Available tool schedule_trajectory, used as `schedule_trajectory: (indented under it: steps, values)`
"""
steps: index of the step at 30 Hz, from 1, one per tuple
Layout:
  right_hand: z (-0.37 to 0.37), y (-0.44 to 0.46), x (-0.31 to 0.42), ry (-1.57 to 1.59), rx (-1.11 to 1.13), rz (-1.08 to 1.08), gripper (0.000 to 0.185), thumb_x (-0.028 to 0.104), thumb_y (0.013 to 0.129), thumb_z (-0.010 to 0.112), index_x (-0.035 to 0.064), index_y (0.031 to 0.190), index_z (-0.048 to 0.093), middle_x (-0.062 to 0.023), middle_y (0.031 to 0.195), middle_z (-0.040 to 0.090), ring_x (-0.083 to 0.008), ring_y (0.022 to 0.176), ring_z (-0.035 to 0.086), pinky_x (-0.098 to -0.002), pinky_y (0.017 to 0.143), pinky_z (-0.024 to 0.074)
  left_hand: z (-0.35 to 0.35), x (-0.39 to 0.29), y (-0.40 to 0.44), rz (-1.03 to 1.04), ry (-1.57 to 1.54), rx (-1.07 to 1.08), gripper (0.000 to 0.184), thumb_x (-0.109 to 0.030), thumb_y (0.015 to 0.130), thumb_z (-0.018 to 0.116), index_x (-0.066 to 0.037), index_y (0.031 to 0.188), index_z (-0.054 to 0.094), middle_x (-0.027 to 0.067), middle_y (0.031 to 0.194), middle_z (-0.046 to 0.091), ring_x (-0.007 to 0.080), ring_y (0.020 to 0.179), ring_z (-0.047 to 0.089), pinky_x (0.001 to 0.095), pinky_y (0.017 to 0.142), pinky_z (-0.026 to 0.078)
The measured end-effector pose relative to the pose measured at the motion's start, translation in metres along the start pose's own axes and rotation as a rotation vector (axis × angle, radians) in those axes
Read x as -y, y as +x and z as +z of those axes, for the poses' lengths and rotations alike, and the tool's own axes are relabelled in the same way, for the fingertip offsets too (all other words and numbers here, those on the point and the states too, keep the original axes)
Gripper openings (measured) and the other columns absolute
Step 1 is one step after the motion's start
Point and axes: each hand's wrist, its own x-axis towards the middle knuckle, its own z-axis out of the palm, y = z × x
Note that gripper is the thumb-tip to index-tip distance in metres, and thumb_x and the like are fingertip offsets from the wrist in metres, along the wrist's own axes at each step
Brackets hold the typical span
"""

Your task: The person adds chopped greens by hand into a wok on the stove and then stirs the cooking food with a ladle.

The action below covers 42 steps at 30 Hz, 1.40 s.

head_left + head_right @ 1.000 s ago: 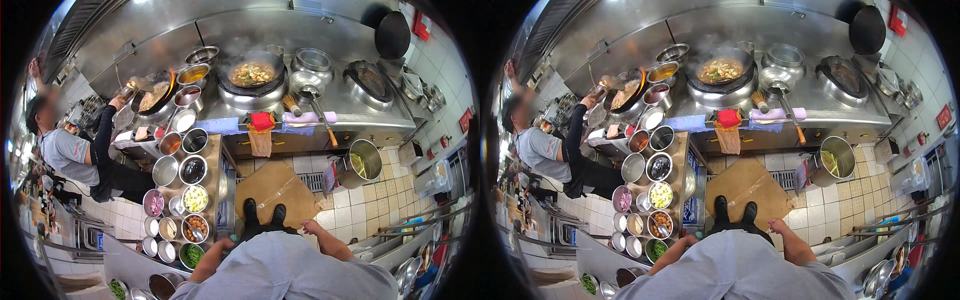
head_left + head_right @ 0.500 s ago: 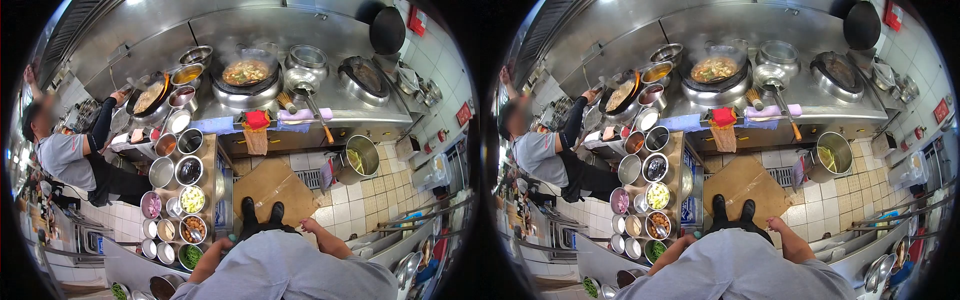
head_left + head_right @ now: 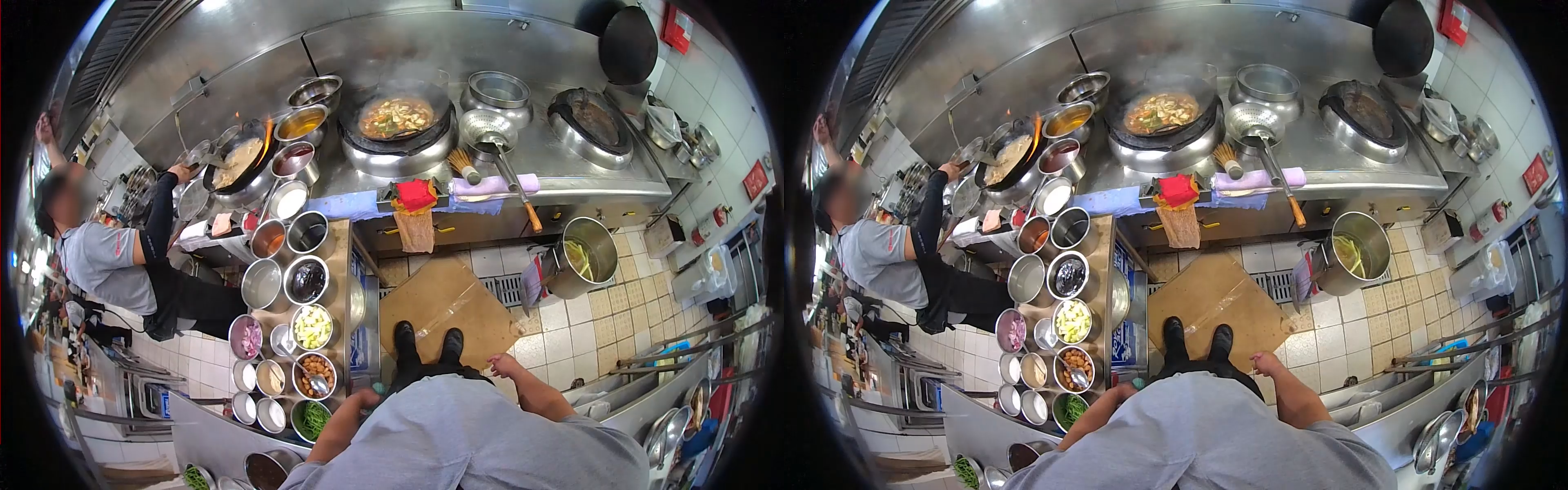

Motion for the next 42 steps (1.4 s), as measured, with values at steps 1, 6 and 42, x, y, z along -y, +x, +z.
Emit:
schedule_trajectory:
  steps: [1,6,42]
  values:
    - [0.000,0.001,0.000,0.008,0.001,0.007,0.024,0.020,0.085,0.035,0.0143,0.103,0.049,-0.0097,0.082,0.056,-0.0190,0.064,0.057,-0.0307,0.049,0.0437,0.001,0.002,0.003,0.000,0.002,-0.001,0.038,-0.032,0.063,0.047,-0.003,0.086,0.058,0.0186,0.098,0.053,0.0303,0.091,0.051,0.0356,0.076,0.040]
    - [0.003,0.004,-0.004,0.031,-0.007,0.024,0.024,0.019,0.085,0.035,0.0144,0.103,0.049,-0.0093,0.081,0.056,-0.0180,0.063,0.056,-0.0307,0.049,0.0435,0.030,0.035,0.058,0.064,0.116,0.022,0.038,-0.030,0.063,0.049,-0.004,0.089,0.058,0.0176,0.100,0.052,0.0286,0.092,0.051,0.0353,0.077,0.040]
    - [0.001,0.002,-0.009,0.043,-0.019,0.040,0.025,0.022,0.085,0.036,0.0123,0.103,0.050,-0.0081,0.078,0.056,-0.0166,0.060,0.055,-0.0291,0.046,0.0428,-0.003,-0.004,-0.004,-0.009,0.034,-0.066,0.040,-0.032,0.064,0.048,-0.004,0.090,0.057,0.0188,0.100,0.052,0.0297,0.091,0.051,0.0367,0.076,0.041]
